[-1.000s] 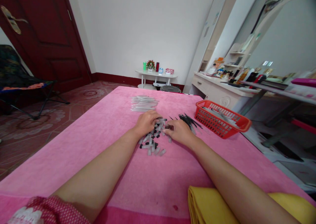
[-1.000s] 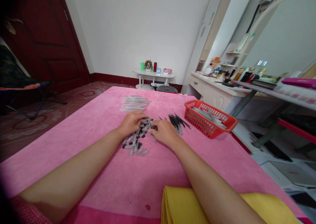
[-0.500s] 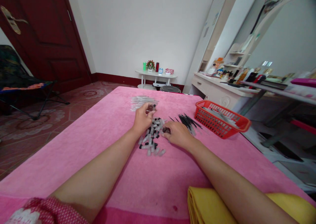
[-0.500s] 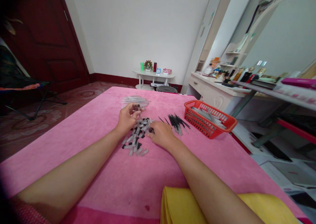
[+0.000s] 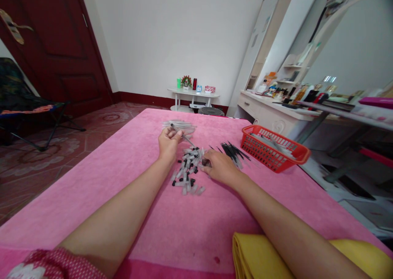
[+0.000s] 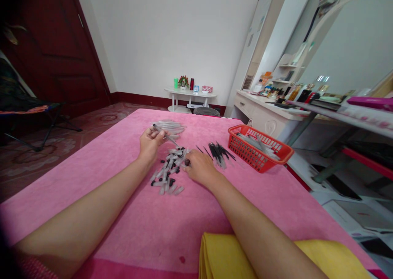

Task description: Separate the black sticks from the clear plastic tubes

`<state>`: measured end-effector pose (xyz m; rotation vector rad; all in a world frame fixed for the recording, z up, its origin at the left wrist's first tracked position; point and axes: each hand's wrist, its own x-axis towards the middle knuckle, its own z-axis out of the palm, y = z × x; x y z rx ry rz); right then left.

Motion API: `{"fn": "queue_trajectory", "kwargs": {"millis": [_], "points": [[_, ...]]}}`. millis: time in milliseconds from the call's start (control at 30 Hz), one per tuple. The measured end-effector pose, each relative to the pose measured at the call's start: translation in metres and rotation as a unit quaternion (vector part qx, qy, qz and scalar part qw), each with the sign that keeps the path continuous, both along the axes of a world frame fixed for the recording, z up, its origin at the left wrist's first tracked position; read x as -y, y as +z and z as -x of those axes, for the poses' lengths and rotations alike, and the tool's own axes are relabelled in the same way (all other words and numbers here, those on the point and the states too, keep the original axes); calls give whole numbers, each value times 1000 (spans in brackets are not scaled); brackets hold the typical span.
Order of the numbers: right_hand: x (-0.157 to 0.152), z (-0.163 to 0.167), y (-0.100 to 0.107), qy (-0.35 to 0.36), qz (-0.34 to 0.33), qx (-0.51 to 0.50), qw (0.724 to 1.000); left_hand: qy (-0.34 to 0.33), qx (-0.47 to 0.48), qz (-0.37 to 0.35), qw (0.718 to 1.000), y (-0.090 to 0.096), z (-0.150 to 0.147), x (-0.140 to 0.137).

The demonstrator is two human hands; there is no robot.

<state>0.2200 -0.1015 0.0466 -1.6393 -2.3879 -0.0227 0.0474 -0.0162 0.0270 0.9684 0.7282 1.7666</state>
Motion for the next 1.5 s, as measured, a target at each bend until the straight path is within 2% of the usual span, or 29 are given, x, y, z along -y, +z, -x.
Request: {"fn": "queue_trajectory", "kwargs": {"millis": [167,267,367,500,833,967,1167,1367,1500], "points": [[-6,-9,7,-47,-5,-43,998,-36,47,40,997,2,1,0],[-10,-13,11,-66,-25,-100,992,-57,61,58,995,2,2,0],[-13,-14,11,-47,-62,-159,984,-76,66,73,992,2,3,1],[-14,-14,7,-32,-96,-183,978,-98,64,77,990,3,2,2],[-13,-15,7,-23,-110,-208,972,-129,59,79,987,3,-4,5],[-13,-15,7,-15,-135,-222,966,-138,57,114,982,7,-6,8],[-12,-16,11,-5,-168,-271,948,-151,134,174,964,11,-16,12],[-9,-15,17,-23,-189,-335,923,-160,168,155,960,10,-26,16],[-11,-16,18,-25,-150,-386,910,-151,146,134,969,11,-26,19]]}}
